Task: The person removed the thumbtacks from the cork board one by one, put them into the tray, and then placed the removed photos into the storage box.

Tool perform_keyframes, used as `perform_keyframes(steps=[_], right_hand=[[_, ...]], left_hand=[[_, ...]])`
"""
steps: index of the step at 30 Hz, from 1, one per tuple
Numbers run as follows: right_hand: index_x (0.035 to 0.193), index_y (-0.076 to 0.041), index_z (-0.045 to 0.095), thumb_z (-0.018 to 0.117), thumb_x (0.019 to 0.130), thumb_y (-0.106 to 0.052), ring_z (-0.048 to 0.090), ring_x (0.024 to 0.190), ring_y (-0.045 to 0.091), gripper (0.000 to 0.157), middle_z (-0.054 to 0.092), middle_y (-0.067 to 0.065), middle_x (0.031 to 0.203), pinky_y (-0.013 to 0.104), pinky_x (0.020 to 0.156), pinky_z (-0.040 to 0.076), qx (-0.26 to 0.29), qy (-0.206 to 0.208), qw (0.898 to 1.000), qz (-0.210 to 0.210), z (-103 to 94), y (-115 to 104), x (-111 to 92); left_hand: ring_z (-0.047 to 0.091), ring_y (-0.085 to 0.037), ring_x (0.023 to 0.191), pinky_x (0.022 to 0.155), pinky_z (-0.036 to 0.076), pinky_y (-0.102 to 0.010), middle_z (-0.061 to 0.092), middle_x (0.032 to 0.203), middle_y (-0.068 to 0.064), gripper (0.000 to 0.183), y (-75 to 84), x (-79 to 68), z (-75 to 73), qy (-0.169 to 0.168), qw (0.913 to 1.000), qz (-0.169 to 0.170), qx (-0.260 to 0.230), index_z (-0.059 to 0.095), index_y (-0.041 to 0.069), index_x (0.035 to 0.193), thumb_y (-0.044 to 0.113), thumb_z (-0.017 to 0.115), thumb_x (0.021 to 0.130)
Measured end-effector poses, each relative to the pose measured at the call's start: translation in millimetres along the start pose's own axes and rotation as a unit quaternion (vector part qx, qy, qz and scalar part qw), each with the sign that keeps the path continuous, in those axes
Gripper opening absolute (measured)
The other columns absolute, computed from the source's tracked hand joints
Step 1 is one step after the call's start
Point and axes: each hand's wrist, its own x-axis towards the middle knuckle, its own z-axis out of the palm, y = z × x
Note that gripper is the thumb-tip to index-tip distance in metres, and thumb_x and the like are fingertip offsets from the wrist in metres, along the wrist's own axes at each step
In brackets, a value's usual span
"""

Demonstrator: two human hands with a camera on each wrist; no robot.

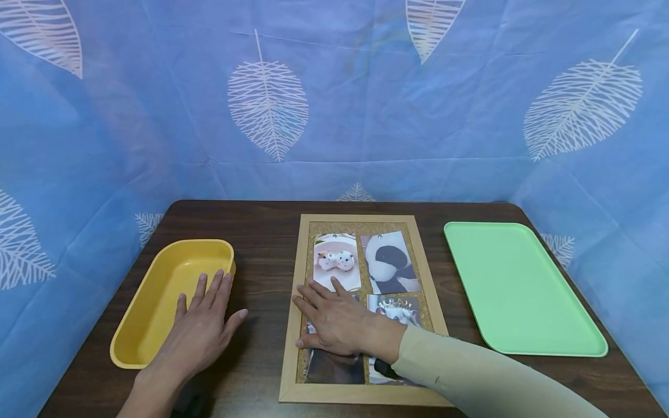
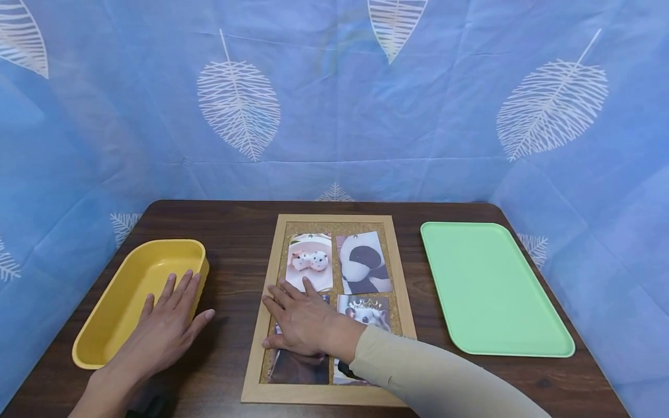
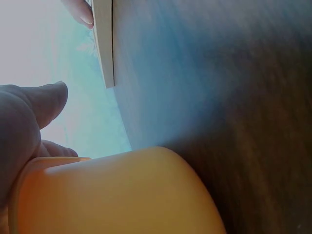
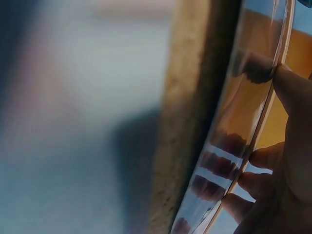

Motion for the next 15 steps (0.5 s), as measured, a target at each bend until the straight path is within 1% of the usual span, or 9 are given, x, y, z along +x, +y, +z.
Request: perform_keyframes(steps=[7,15], right_hand=[[0.169,-0.017,0.026,0.034,0.105,-0.072,0.015,0.164,0.028,0.085,0.020,0.008,0.177,0.062,0.128,0.023,0.004,0.000,1.000,-0.003,0.1,0.2,-1.1],[0.169,-0.018,0.027,0.035,0.105,-0.072,0.016,0.164,0.027,0.084,0.021,0.007,0.177,0.060,0.129,0.023,0.003,-0.002,1.000,0.000,0.9,-0.3,-0.5]], left_hand=[[0.014,-0.052,0.159,0.116,0.014,-0.083,0.022,0.173,-0.025,0.085,-0.2,-0.7,-0.5,-0.003,1.0000,0.002,-0.001,0.020,0.003,0.168,0.047,0.059,0.107],[0.016,-0.053,0.158,0.116,0.015,-0.083,0.024,0.172,-0.026,0.083,0.2,-0.5,0.0,-0.007,1.0000,0.002,-0.004,0.022,0.001,0.167,0.044,0.060,0.107]])
